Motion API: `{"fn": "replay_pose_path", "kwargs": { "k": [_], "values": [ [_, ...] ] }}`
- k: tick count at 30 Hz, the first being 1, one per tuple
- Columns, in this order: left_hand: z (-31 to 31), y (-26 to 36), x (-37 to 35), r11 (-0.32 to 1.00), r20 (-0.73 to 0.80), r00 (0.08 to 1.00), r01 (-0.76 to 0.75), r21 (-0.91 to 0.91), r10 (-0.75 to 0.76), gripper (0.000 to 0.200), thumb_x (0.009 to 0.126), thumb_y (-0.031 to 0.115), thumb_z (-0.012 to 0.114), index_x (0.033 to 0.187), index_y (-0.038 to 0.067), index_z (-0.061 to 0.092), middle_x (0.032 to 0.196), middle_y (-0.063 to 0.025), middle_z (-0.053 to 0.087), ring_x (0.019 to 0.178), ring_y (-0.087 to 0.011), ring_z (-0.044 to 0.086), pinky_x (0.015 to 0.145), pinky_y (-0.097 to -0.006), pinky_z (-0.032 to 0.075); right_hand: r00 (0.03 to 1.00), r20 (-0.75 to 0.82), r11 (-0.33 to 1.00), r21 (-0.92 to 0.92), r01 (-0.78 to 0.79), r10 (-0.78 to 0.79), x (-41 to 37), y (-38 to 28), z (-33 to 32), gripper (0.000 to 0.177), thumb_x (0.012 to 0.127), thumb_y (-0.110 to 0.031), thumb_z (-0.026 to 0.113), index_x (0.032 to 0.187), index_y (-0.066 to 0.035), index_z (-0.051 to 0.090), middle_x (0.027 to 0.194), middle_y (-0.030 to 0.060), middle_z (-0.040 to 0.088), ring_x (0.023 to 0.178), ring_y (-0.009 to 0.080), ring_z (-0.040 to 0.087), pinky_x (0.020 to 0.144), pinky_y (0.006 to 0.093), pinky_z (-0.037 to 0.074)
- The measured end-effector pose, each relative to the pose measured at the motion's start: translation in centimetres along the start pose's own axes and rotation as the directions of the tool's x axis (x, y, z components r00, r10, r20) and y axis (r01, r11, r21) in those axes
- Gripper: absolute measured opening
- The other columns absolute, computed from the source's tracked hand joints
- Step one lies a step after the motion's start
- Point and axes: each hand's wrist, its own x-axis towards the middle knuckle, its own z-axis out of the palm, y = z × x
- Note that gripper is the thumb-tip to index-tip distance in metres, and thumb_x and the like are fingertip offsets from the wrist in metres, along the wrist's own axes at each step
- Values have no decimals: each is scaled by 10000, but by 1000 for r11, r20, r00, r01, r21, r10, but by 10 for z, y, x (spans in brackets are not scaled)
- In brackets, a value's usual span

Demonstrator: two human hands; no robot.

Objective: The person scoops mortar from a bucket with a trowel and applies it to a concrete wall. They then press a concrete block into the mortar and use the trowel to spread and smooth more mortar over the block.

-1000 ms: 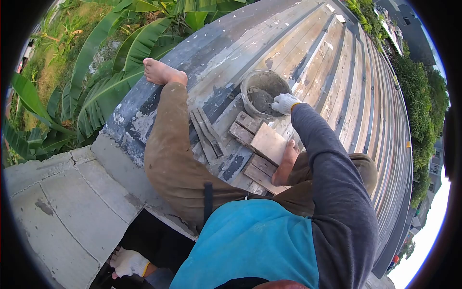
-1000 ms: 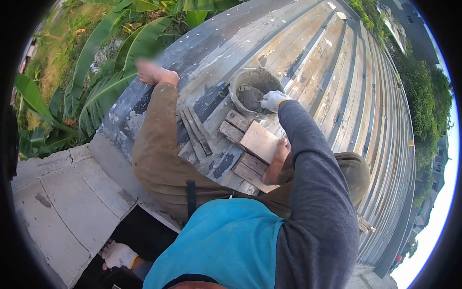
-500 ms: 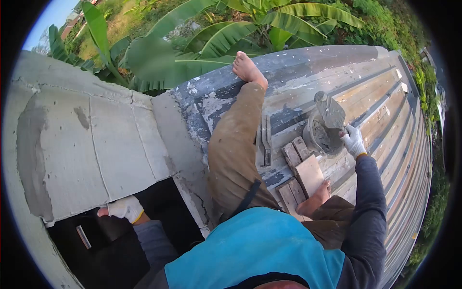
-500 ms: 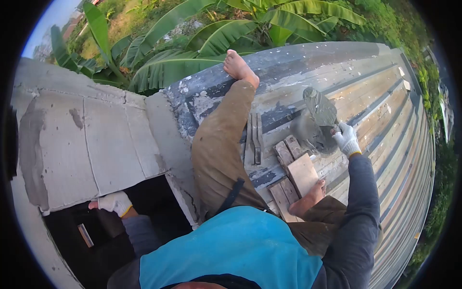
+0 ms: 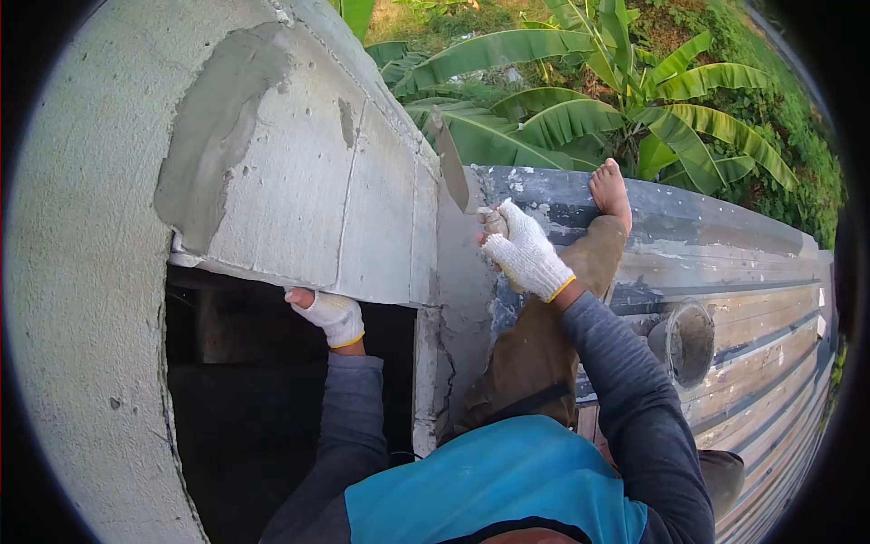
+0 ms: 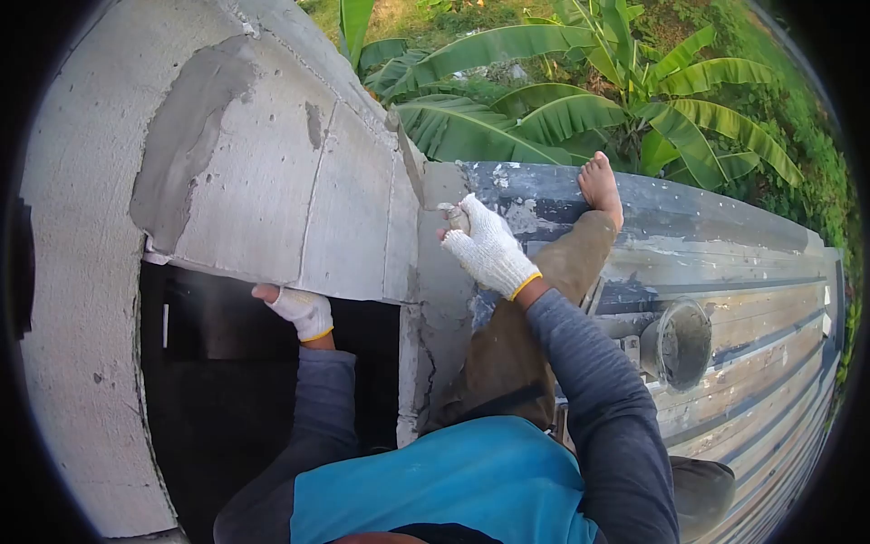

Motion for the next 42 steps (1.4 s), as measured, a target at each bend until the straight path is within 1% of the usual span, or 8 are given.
{"fn": "replay_pose_path", "kwargs": {
  "k": [1,5,8,15,27,33,39,42],
  "values": [
    [1,-1,-2,1000,-7,1000,-6,-3,6,1086,838,833,447,1517,1,284,1544,-150,352,1388,-314,385,1159,-468,310,1000,17,988,-151,16,-14,19,1,14,348,841,-217,701,1065,-10,534,926,223,660,943,416,650,805,431,518],
    [2,-2,-2,997,-11,999,-44,56,45,1106,839,855,402,1498,-27,299,1520,-161,372,1367,-301,405,1148,-461,322,988,8,925,-349,149,-156,74,-19,51,358,856,-219,656,1121,-13,529,921,192,669,758,345,666,716,452,522],
    [2,1,-4,990,-12,998,-53,134,55,1102,845,855,392,1497,-29,302,1515,-161,376,1360,-301,411,1145,-458,324,993,39,848,-518,114,-110,97,-50,51,411,838,-218,660,1160,2,528,1024,296,648,1016,489,608,841,499,502],
    [4,0,-6,997,-9,1000,-15,82,16,1087,847,853,392,1521,8,279,1542,-146,343,1387,-304,372,1157,-453,301,919,266,673,-626,393,-290,96,-31,26,418,818,-147,677,1183,-7,529,1054,283,644,1005,470,620,846,491,511],
    [7,-1,-5,989,15,999,35,-146,-33,1034,877,793,450,1501,-14,281,1509,-179,364,1358,-307,409,1137,-461,335,930,269,810,-468,353,-249,-58,-6,89,405,784,-112,689,1147,-48,522,1024,210,602,942,430,628,790,500,520],
    [6,1,-5,1000,11,1000,-16,-14,16,1055,871,824,397,1518,-1,278,1536,-163,349,1387,-312,383,1164,-462,300,975,-12,899,-388,202,-224,15,-20,62,401,830,-194,700,1158,-46,523,947,239,644,920,458,637,755,466,511],
    [8,2,-3,996,9,998,-61,60,60,1056,883,827,356,1517,-13,267,1534,-164,346,1392,-300,371,1161,-449,299,968,157,863,-442,244,-194,84,-60,41,401,810,-194,698,1135,-22,538,966,250,659,926,473,626,774,492,515],
    [7,2,-4,998,7,999,-42,51,42,1056,880,826,368,1521,-6,259,1534,-164,346,1392,-305,370,1159,-455,305,895,247,775,-448,446,-372,50,-32,53,386,792,-140,708,1134,-45,554,959,209,660,902,434,644,759,464,524]
  ]
}}
